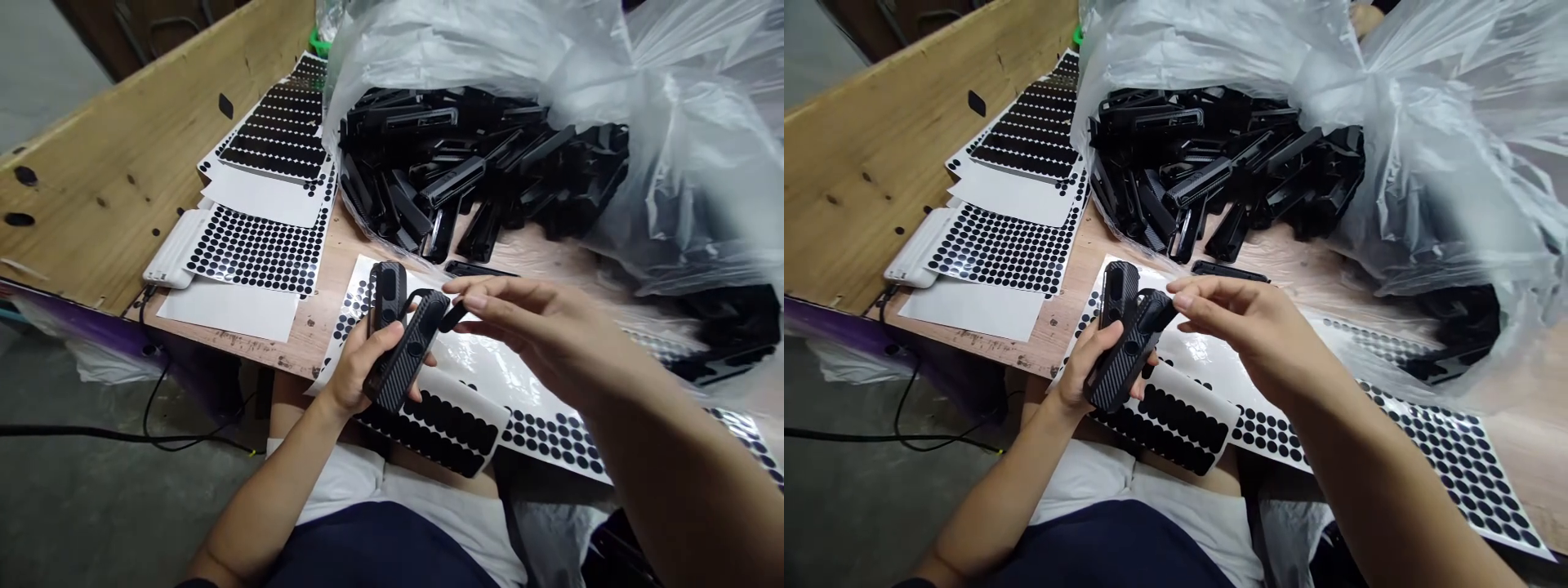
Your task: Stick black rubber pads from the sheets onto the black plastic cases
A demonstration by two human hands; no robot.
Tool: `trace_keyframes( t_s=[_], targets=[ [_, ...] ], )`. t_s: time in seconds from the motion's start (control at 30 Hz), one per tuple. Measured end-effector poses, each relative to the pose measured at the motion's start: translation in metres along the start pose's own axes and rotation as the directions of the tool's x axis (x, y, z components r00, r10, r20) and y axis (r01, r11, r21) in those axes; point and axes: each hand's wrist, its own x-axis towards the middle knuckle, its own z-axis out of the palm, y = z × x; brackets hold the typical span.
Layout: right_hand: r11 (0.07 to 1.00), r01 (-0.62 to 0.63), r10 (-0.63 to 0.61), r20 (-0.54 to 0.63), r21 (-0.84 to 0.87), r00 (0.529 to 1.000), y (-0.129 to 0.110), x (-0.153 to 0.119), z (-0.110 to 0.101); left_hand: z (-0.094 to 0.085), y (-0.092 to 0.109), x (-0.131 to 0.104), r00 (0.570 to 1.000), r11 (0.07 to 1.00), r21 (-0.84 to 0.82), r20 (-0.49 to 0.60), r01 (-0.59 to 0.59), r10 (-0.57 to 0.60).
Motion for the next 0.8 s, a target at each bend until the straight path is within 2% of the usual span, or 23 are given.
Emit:
trace_keyframes(
  t_s=[0.1, 0.43, 0.63, 0.8],
  targets=[
    [0.999, -0.016, 0.018, 0.05, -0.035, 0.999, -0.0016, 0.0032, 0.0053, 0.0015, 0.001, -0.0017, 1.0, 1.0, 0.006, 0.026, 0.017, -0.017],
    [0.992, 0.05, -0.047, 0.029, -0.113, 0.998, -0.0025, 0.0013, 0.0103, 0.0087, 0.0054, -0.0036, 0.999, 1.0, 0.019, -0.025, 0.02, -0.02],
    [0.973, 0.109, -0.102, 0.048, -0.202, 0.994, -0.001, 0.0017, 0.0078, 0.0046, 0.0037, -0.0038, 0.999, 0.999, 0.015, 0.019, 0.034, -0.035],
    [0.955, 0.112, -0.103, 0.049, -0.276, 0.994, -0.005, 0.0012, 0.0078, 0.0056, 0.0042, -0.0042, 1.0, 1.0, 0.007, 0.008, 0.025, -0.025]
  ],
)
